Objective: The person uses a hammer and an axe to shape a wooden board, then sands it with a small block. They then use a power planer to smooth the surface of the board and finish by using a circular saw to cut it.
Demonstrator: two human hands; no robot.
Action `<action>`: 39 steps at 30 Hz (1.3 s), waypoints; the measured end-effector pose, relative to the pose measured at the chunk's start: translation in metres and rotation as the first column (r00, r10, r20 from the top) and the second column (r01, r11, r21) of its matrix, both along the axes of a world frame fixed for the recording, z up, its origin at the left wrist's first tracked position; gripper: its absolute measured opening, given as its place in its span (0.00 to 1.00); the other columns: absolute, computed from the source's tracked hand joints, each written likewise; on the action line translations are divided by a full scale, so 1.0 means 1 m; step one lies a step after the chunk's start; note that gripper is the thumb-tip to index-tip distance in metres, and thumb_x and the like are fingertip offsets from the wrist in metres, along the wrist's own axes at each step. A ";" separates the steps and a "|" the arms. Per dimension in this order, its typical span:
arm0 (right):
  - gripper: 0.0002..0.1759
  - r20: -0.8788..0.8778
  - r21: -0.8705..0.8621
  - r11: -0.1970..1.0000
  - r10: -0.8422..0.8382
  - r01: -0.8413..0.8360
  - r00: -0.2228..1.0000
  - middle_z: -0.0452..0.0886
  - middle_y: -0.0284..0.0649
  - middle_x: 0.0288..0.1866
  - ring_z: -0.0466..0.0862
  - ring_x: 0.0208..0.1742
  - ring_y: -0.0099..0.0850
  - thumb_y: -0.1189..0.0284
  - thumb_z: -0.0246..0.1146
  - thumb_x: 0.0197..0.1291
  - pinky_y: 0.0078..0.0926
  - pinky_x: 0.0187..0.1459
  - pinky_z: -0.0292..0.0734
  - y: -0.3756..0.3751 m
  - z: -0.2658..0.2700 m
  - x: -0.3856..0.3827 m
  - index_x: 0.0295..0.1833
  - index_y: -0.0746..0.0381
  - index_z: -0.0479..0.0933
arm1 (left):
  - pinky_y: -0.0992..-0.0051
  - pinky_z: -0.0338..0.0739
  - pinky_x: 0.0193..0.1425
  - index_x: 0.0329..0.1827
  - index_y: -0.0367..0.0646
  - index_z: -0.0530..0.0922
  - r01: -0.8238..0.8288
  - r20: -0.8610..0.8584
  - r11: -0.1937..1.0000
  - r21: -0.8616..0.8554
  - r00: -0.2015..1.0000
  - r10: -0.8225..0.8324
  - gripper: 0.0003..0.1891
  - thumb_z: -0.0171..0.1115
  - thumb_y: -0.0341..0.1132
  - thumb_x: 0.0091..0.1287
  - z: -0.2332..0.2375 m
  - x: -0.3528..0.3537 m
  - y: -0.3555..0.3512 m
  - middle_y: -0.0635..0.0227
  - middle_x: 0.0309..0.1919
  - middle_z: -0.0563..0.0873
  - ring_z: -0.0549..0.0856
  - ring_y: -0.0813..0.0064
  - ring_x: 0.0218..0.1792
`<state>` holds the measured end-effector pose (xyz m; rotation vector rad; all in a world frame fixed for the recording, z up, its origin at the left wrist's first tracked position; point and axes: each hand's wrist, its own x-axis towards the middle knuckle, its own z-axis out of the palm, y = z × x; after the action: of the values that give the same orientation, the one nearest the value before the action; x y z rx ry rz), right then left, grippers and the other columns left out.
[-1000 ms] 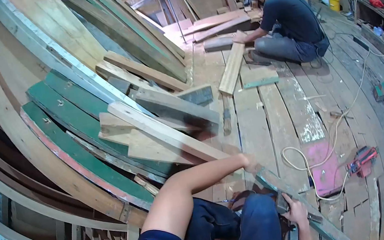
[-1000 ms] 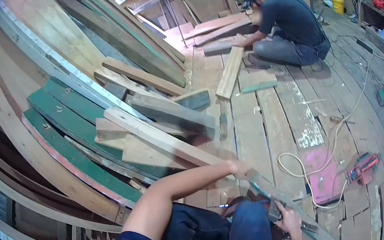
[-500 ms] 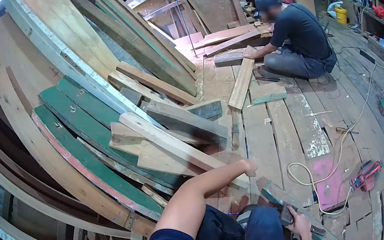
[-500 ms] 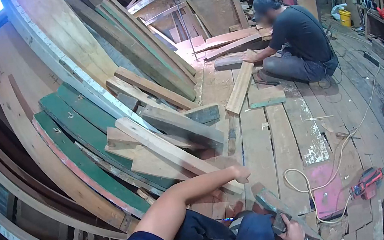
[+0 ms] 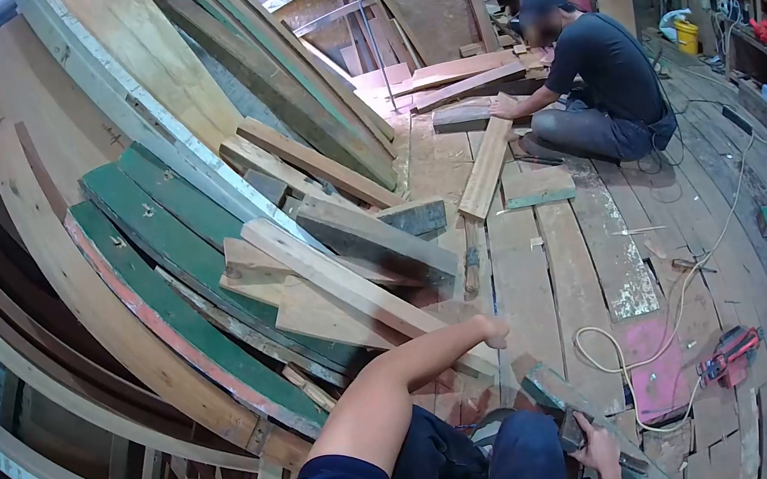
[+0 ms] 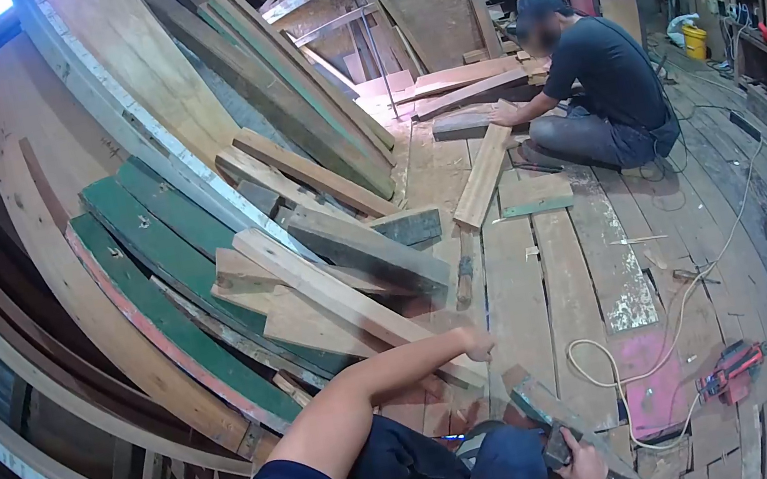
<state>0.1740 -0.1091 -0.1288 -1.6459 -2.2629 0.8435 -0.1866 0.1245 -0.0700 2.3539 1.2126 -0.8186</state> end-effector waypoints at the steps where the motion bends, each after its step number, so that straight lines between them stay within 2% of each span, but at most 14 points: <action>1: 0.51 -0.016 0.009 1.000 0.001 -0.001 1.000 0.85 0.58 0.35 0.87 0.39 0.57 0.61 0.80 0.36 0.52 0.42 0.83 0.000 -0.003 0.001 0.73 0.45 0.71 | 0.55 0.82 0.53 0.47 0.34 0.86 0.007 -0.009 1.000 0.002 1.000 -0.007 0.23 0.60 0.48 0.67 0.006 0.000 -0.001 0.46 0.45 0.89 0.88 0.47 0.49; 5: 0.50 0.002 -0.004 1.000 -0.015 0.015 1.000 0.86 0.58 0.36 0.87 0.39 0.57 0.60 0.80 0.37 0.53 0.42 0.83 0.000 0.003 -0.001 0.73 0.46 0.72 | 0.55 0.80 0.57 0.51 0.37 0.87 -0.021 -0.041 0.997 0.078 0.999 0.025 0.22 0.60 0.46 0.64 0.031 -0.006 0.009 0.48 0.51 0.88 0.87 0.52 0.55; 7: 0.50 0.004 -0.031 0.999 -0.024 0.024 1.000 0.86 0.57 0.37 0.87 0.40 0.56 0.60 0.79 0.37 0.52 0.42 0.83 0.000 0.010 -0.003 0.73 0.46 0.72 | 0.52 0.82 0.56 0.53 0.39 0.86 -0.242 -0.040 0.961 0.132 0.968 0.249 0.20 0.60 0.42 0.63 0.043 -0.025 0.037 0.48 0.52 0.88 0.87 0.53 0.55; 8: 0.50 0.004 -0.044 0.999 -0.030 0.030 1.000 0.86 0.57 0.38 0.87 0.40 0.56 0.60 0.79 0.37 0.52 0.42 0.83 0.000 0.014 -0.004 0.73 0.46 0.72 | 0.51 0.82 0.54 0.59 0.40 0.83 -0.504 0.092 0.789 0.351 0.857 0.506 0.22 0.60 0.41 0.64 0.073 -0.028 0.044 0.48 0.53 0.87 0.87 0.52 0.55; 9: 0.50 0.062 -0.085 0.996 -0.024 0.029 0.998 0.87 0.55 0.40 0.87 0.41 0.56 0.60 0.79 0.38 0.52 0.42 0.83 0.001 0.026 -0.006 0.73 0.46 0.71 | 0.50 0.83 0.54 0.66 0.41 0.76 -0.720 0.353 0.563 0.407 0.692 0.630 0.27 0.61 0.41 0.64 0.086 -0.043 0.065 0.49 0.53 0.87 0.87 0.51 0.54; 10: 0.50 0.030 -0.073 0.997 -0.019 0.022 0.999 0.86 0.56 0.41 0.87 0.42 0.56 0.59 0.79 0.39 0.53 0.43 0.83 0.000 0.022 -0.003 0.74 0.45 0.71 | 0.50 0.83 0.54 0.77 0.40 0.63 -0.774 0.392 0.441 0.454 0.618 0.681 0.36 0.61 0.40 0.65 0.131 -0.055 0.078 0.47 0.52 0.87 0.88 0.50 0.52; 12: 0.50 -0.034 -0.044 0.999 -0.010 0.008 0.999 0.86 0.58 0.42 0.88 0.44 0.56 0.57 0.79 0.41 0.53 0.44 0.83 0.002 0.009 -0.002 0.74 0.43 0.70 | 0.49 0.81 0.55 0.84 0.41 0.45 -0.844 0.624 0.206 0.495 0.511 0.592 0.44 0.57 0.33 0.67 0.189 -0.090 0.093 0.40 0.45 0.87 0.88 0.45 0.48; 13: 0.50 -0.044 -0.025 1.000 -0.005 0.004 0.999 0.86 0.57 0.41 0.87 0.42 0.56 0.58 0.79 0.40 0.53 0.43 0.83 0.002 0.006 0.000 0.74 0.44 0.70 | 0.49 0.80 0.56 0.84 0.44 0.45 -0.900 0.770 0.105 0.424 0.419 0.482 0.44 0.57 0.31 0.67 0.208 -0.113 0.105 0.40 0.45 0.86 0.87 0.43 0.49; 15: 0.50 -0.067 0.013 1.000 -0.002 0.003 0.998 0.86 0.57 0.38 0.87 0.40 0.57 0.60 0.79 0.38 0.54 0.42 0.83 0.003 0.000 0.000 0.73 0.46 0.71 | 0.50 0.79 0.57 0.85 0.59 0.45 -0.919 0.799 -0.043 0.391 0.316 0.511 0.46 0.58 0.32 0.66 0.273 -0.103 0.085 0.40 0.47 0.87 0.87 0.43 0.51; 18: 0.50 0.000 -0.050 0.998 -0.031 0.031 1.000 0.86 0.58 0.37 0.87 0.41 0.58 0.60 0.79 0.38 0.54 0.43 0.83 0.003 0.013 -0.003 0.73 0.46 0.71 | 0.50 0.79 0.58 0.85 0.61 0.45 -0.922 0.833 -0.087 0.377 0.297 0.467 0.46 0.59 0.35 0.66 0.296 -0.108 0.079 0.42 0.49 0.87 0.87 0.44 0.51; 21: 0.51 0.033 -0.043 0.999 -0.018 0.019 0.999 0.86 0.58 0.37 0.87 0.41 0.58 0.59 0.79 0.39 0.54 0.43 0.83 0.004 0.018 -0.005 0.75 0.44 0.69 | 0.51 0.79 0.58 0.85 0.61 0.45 -0.954 0.831 -0.095 0.284 0.195 0.522 0.46 0.60 0.37 0.66 0.294 -0.111 0.081 0.44 0.51 0.87 0.87 0.45 0.53; 27: 0.56 0.020 -0.043 0.999 0.011 -0.010 1.000 0.86 0.58 0.38 0.87 0.41 0.57 0.58 0.82 0.35 0.53 0.44 0.83 0.004 0.017 -0.004 0.76 0.44 0.67 | 0.51 0.78 0.62 0.85 0.62 0.46 -0.953 0.809 -0.107 0.283 0.178 0.561 0.46 0.60 0.36 0.65 0.268 -0.114 0.084 0.45 0.56 0.85 0.85 0.47 0.58; 31: 0.56 0.038 -0.019 1.000 0.010 -0.010 0.999 0.86 0.59 0.38 0.88 0.40 0.57 0.57 0.82 0.35 0.52 0.44 0.83 0.004 0.011 -0.005 0.76 0.48 0.68 | 0.50 0.75 0.66 0.85 0.61 0.46 -0.954 0.775 -0.089 0.288 0.177 0.607 0.47 0.61 0.36 0.64 0.257 -0.117 0.085 0.46 0.59 0.84 0.83 0.47 0.61; 39: 0.56 0.055 -0.100 0.995 -0.008 0.014 0.998 0.86 0.59 0.39 0.88 0.41 0.57 0.58 0.81 0.36 0.53 0.44 0.84 0.006 0.021 -0.008 0.76 0.46 0.66 | 0.51 0.71 0.70 0.86 0.61 0.46 -0.954 0.772 -0.082 0.289 0.181 0.609 0.48 0.62 0.36 0.62 0.232 -0.136 0.099 0.47 0.59 0.84 0.83 0.48 0.62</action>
<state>0.1659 -0.1033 -0.1080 -1.7434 -2.2800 0.9350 -0.3228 0.2233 0.1618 1.2755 2.6633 0.8479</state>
